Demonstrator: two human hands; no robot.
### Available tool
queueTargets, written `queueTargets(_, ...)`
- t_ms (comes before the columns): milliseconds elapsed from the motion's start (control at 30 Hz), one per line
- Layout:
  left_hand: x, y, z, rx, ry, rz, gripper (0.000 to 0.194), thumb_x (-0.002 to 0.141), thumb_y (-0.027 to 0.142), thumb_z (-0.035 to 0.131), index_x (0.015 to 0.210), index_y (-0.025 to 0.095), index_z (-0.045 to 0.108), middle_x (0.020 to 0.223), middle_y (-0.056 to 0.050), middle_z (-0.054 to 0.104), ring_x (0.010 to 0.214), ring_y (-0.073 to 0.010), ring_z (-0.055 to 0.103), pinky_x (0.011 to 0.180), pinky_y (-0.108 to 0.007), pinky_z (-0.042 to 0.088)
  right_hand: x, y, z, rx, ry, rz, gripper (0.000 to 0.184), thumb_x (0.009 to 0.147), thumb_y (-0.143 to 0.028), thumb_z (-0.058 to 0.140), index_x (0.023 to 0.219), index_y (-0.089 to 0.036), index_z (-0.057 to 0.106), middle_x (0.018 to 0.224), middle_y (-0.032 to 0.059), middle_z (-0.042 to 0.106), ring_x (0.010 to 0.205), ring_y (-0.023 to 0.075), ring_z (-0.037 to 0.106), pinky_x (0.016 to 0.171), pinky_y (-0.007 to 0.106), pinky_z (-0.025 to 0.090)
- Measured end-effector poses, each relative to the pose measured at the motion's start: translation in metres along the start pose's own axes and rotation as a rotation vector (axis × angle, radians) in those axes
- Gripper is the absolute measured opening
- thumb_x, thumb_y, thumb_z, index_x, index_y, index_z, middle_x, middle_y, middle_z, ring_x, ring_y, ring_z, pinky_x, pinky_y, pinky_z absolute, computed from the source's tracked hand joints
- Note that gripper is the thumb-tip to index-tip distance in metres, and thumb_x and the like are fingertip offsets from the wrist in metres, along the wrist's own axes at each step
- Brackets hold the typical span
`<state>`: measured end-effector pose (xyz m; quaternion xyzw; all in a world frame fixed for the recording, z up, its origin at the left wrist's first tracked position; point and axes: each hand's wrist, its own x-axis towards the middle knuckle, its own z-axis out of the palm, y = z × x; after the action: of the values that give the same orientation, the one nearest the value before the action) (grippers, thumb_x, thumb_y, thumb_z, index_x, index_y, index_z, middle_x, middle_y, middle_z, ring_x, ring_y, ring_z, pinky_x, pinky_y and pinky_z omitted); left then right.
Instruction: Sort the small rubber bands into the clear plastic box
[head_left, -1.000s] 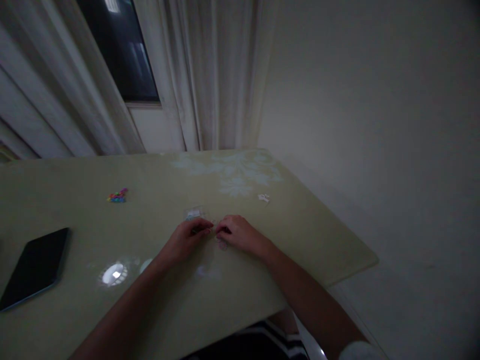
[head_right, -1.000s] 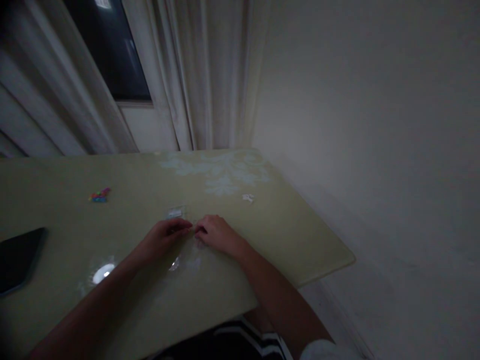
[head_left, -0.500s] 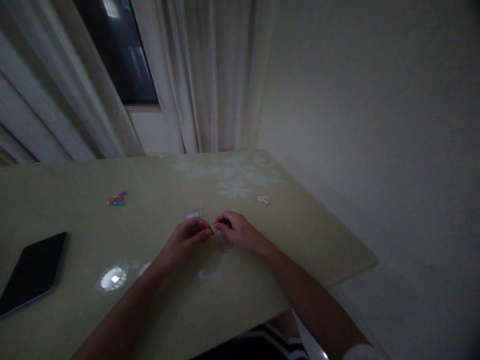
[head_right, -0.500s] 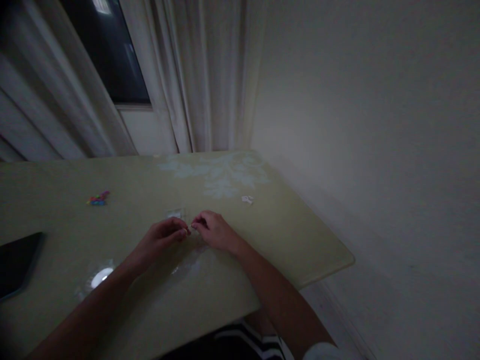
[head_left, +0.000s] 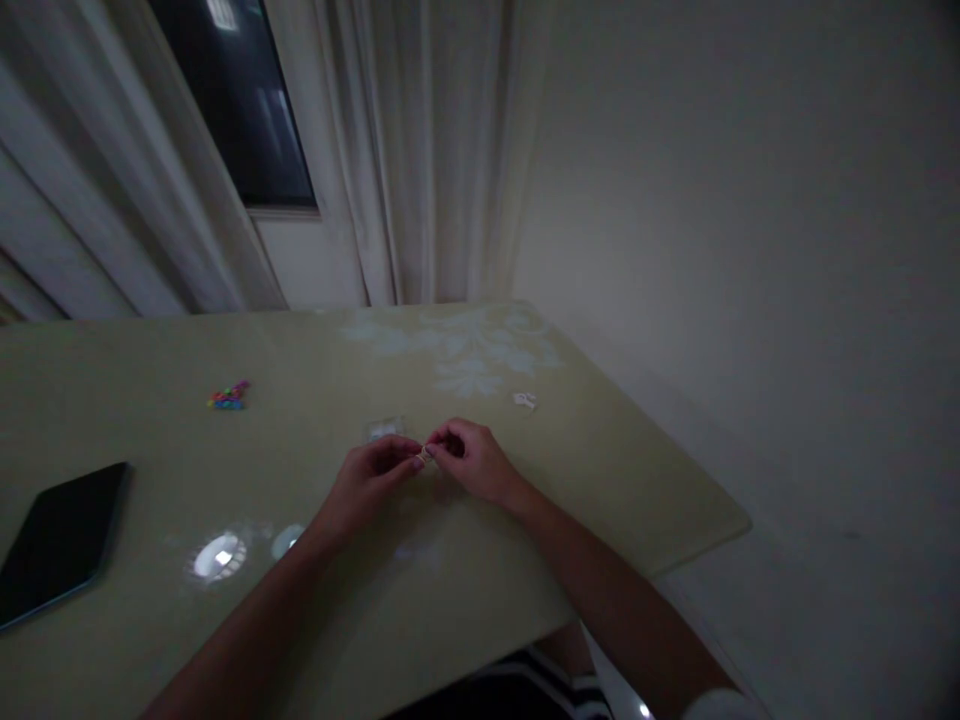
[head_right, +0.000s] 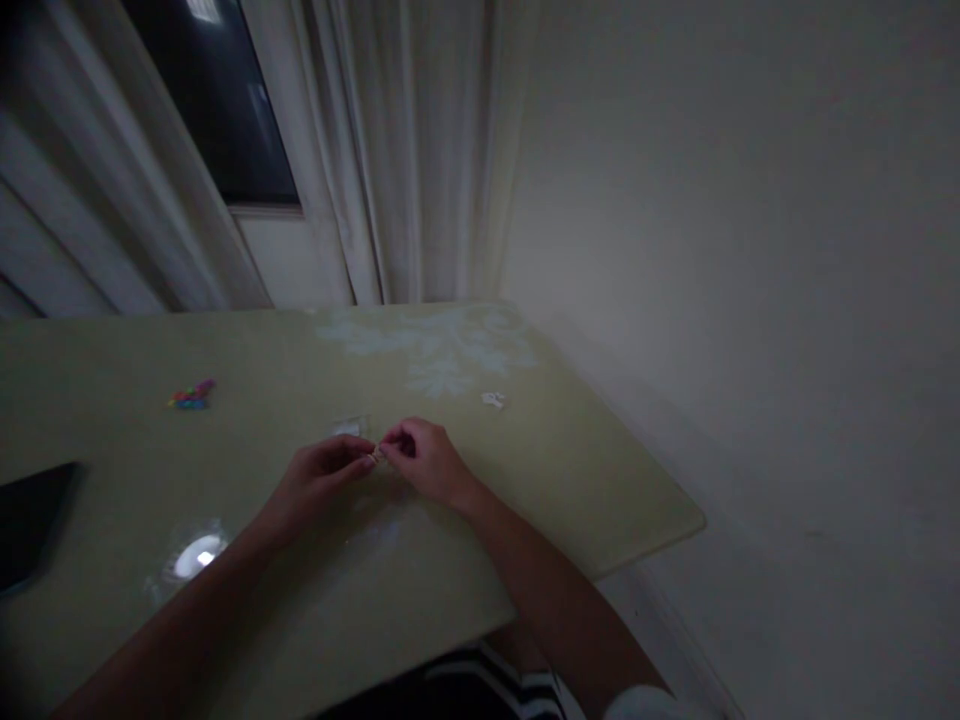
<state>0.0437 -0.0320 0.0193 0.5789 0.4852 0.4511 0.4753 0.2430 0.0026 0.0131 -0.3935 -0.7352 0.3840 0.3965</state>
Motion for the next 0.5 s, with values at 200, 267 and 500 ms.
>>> queueTargets(200, 0.0004, -0.0044, 0.0010, 0.002, 0.016, 0.022, 0.038, 0.077, 0.053, 0.084, 0.090, 0.018, 0.080, 0.087, -0.008, 0.081, 0.079, -0.0235, 0.075, 0.073, -0.032, 0.058, -0.0009, -0.0026, -0.0015, -0.022, 0.023, -0.062, 0.011, 0.091, -0.028, 0.074, 0.090, -0.016, 0.075, 0.077, -0.0003, 0.065, 0.068, 0.0118, 0.055, 0.066, 0.024, 0.044)
queueTargets(267, -0.0003, -0.0054, 0.0004, 0.017, 0.028, 0.020, 0.038, 0.078, 0.053, 0.083, 0.091, 0.018, 0.081, 0.088, -0.008, 0.082, 0.080, -0.0237, 0.075, 0.075, -0.032, 0.058, -0.0007, -0.0028, -0.0022, -0.019, 0.029, -0.070, 0.012, 0.091, -0.028, 0.074, 0.090, -0.016, 0.075, 0.077, -0.0004, 0.064, 0.068, 0.0117, 0.054, 0.066, 0.024, 0.044)
queueTargets(500, -0.0018, -0.0015, -0.0004, 0.036, 0.050, 0.018, 0.036, 0.078, 0.052, 0.082, 0.090, 0.018, 0.083, 0.087, -0.008, 0.083, 0.079, -0.0254, 0.076, 0.073, -0.033, 0.058, 0.0005, -0.0022, -0.0041, 0.010, 0.000, -0.037, 0.014, 0.090, -0.029, 0.073, 0.091, -0.016, 0.075, 0.076, -0.0001, 0.064, 0.068, 0.0123, 0.055, 0.065, 0.024, 0.044)
